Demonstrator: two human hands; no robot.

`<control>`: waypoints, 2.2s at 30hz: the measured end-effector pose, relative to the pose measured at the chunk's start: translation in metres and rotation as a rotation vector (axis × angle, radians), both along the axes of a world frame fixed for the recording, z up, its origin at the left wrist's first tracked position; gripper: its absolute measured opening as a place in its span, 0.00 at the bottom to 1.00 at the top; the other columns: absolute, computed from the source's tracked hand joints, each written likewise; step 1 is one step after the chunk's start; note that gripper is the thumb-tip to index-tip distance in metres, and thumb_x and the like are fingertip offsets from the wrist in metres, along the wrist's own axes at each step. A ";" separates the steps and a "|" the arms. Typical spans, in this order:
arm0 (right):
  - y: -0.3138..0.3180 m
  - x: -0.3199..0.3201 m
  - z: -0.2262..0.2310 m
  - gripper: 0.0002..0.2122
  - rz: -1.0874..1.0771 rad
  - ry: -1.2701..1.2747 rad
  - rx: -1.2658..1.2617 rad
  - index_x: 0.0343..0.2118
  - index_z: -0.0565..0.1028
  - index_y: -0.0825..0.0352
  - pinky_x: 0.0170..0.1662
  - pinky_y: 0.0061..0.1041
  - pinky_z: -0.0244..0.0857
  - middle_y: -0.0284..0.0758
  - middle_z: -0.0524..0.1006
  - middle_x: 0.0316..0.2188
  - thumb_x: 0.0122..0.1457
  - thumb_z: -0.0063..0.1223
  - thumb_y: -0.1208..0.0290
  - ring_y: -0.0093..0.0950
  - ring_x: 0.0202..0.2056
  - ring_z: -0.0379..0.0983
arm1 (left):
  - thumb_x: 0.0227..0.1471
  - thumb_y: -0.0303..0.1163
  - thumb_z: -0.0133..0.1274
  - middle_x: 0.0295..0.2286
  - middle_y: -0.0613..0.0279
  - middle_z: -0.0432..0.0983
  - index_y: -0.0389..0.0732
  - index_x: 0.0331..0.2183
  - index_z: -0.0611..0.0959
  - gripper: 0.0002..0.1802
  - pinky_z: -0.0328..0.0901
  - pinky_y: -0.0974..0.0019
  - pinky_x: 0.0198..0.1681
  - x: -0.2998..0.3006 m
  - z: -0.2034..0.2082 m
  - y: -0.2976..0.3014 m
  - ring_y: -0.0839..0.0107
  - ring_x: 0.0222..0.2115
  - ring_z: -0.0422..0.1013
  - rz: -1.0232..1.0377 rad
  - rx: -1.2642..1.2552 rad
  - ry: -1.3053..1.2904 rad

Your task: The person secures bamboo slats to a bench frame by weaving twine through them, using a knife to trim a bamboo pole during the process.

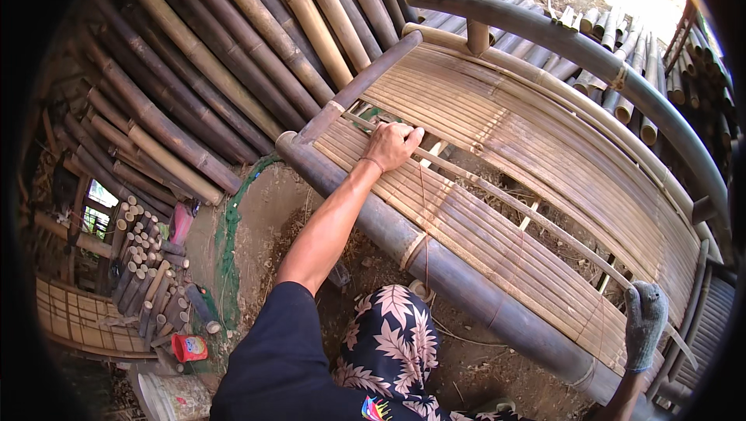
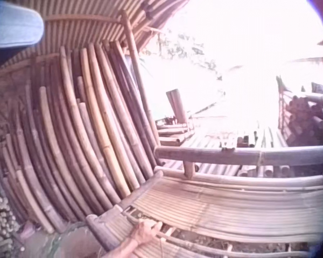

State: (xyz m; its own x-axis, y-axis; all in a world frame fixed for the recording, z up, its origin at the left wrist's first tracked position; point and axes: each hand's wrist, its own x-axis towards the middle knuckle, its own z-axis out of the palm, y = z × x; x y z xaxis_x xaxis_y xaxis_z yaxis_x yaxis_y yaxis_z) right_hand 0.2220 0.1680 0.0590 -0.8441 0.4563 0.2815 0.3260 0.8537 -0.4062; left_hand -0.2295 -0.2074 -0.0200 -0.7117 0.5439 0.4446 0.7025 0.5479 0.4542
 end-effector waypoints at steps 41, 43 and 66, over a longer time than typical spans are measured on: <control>0.108 0.108 -0.098 0.09 -0.571 -0.102 0.502 0.24 0.76 0.58 0.33 0.45 0.65 0.39 0.79 0.20 0.57 0.46 0.67 0.41 0.26 0.77 | 0.45 0.39 0.67 0.22 0.53 0.65 0.36 0.25 0.76 0.18 0.60 0.55 0.27 0.187 0.073 0.160 0.52 0.24 0.66 -0.613 -0.016 0.358; 0.107 0.107 -0.097 0.08 -0.598 -0.091 0.517 0.24 0.76 0.58 0.34 0.44 0.65 0.39 0.78 0.20 0.57 0.46 0.66 0.40 0.25 0.76 | 0.46 0.38 0.66 0.22 0.53 0.66 0.36 0.26 0.77 0.18 0.60 0.55 0.27 0.186 0.067 0.163 0.52 0.24 0.66 -0.612 -0.047 0.337; 0.022 0.200 -0.024 0.23 -0.609 -0.360 0.296 0.33 0.81 0.69 0.51 0.39 0.67 0.45 0.80 0.39 0.55 0.56 0.48 0.40 0.44 0.76 | 0.54 0.60 0.49 0.52 0.40 0.70 0.32 0.54 0.71 0.42 0.61 0.51 0.58 0.438 0.015 0.396 0.51 0.54 0.67 -0.875 -0.720 -0.162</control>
